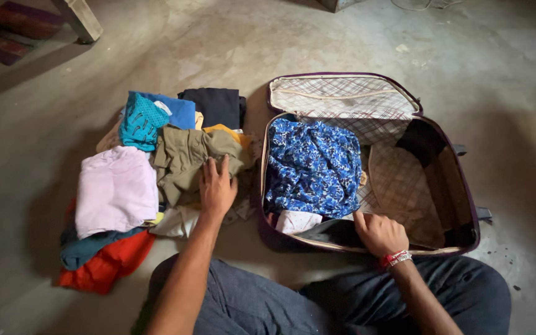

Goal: The person sits on the floor and folds various garments, including shirts and pants, into neat stacks. They then place the folded clothes into an open suitcase, arranging them to fit within the compartments.

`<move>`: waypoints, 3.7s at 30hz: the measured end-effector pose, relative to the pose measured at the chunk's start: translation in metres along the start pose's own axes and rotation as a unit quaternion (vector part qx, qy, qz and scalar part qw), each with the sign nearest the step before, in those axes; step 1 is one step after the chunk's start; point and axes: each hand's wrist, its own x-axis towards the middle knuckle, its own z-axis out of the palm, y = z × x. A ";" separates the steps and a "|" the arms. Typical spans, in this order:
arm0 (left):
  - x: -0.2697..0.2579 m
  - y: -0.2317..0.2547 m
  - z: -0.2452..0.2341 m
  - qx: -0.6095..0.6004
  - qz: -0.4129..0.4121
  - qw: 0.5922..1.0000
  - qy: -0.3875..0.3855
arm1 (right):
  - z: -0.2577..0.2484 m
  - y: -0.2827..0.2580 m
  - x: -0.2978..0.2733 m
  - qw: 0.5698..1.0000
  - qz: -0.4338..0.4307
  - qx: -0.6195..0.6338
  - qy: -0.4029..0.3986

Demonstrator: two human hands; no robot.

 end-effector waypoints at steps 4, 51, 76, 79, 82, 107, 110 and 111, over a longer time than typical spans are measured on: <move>-0.002 -0.004 0.002 0.005 0.017 0.999 0.036 | -0.006 -0.005 -0.002 0.996 0.061 0.059 -0.035; 0.129 -0.072 -0.012 0.170 0.054 0.959 -0.218 | 0.005 0.005 -0.003 0.999 -0.023 0.006 0.025; 0.101 -0.062 -0.071 0.196 0.128 0.944 -0.233 | -0.025 -0.010 -0.003 0.982 0.114 0.151 -0.026; 0.101 -0.052 -0.090 0.189 0.119 0.940 -0.256 | -0.024 -0.008 -0.007 0.984 0.098 0.147 -0.011; 0.106 -0.042 -0.118 0.166 0.105 0.937 -0.288 | -0.024 -0.009 -0.009 0.982 0.105 0.160 -0.005; 0.144 0.143 -0.238 -0.196 0.179 0.944 -0.197 | -0.062 -0.003 -0.011 0.883 0.132 0.450 0.004; 0.146 0.165 -0.197 -0.213 0.150 0.944 -0.204 | -0.081 0.000 -0.021 0.844 0.082 0.505 0.162; 0.145 0.173 -0.184 -0.232 0.162 0.939 -0.194 | -0.086 0.000 -0.026 0.829 0.082 0.524 0.179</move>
